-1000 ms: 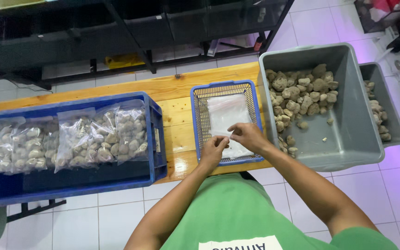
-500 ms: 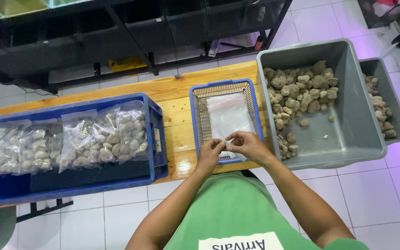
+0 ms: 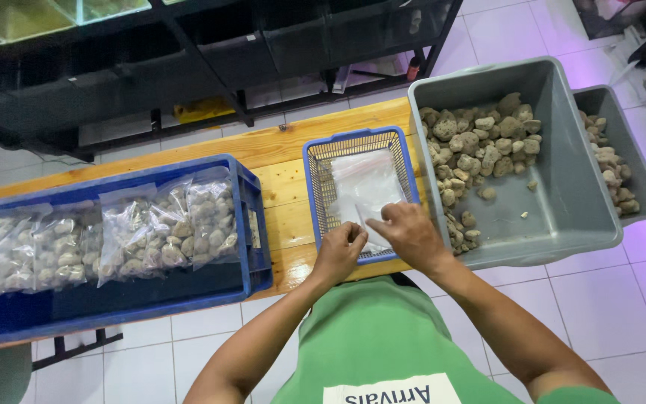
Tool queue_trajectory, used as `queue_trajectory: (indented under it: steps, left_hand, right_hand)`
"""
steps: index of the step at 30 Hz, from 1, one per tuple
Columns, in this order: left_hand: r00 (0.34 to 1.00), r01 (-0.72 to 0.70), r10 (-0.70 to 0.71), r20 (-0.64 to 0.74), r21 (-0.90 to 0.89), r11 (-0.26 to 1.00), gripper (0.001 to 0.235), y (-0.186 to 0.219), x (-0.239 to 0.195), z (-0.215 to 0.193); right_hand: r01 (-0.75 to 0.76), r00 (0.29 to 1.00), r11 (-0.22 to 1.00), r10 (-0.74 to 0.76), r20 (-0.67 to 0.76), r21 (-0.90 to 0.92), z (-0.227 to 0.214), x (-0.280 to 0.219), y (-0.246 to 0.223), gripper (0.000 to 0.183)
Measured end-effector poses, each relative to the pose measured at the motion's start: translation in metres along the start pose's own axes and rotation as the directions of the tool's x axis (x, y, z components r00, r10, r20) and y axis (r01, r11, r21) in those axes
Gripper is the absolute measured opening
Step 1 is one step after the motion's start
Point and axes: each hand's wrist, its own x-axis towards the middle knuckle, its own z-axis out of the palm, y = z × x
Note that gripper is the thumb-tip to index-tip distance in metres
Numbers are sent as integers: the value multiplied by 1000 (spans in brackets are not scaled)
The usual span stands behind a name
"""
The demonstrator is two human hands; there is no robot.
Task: The person fills small plastic bags with rocks from a bin by hand, seals the bags, and places them into a blue crate.
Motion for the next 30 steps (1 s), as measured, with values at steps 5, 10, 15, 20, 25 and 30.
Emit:
queue_trajectory:
  steps: [5, 10, 15, 20, 25, 30]
  left_hand:
    - [987, -146, 131, 93, 164, 976, 12, 27, -3, -4]
    - [959, -270, 240, 151, 227, 936, 13, 32, -5, -8]
    - [974, -211, 191, 123, 181, 960, 15, 37, 2, -17]
    - [894, -442, 409, 185, 203, 874, 12, 27, 12, -14]
    - [691, -701, 674, 263, 472, 534, 108, 47, 7, -15]
    - [605, -764, 771, 197, 414, 495, 108, 41, 16, 13]
  right_hand:
    - [-441, 863, 889, 382, 332, 121, 2, -3, -7, 18]
    - [-765, 632, 355, 571, 524, 537, -19, 12, -13, 13]
    - [-169, 905, 980, 112, 410, 105, -7, -23, -13, 36]
    - [-246, 881, 968, 202, 428, 50, -9, -28, -16, 36]
    - [-331, 826, 933, 214, 522, 141, -29, -18, -12, 50]
    - [-358, 801, 889, 137, 583, 284, -46, -7, 2, 48]
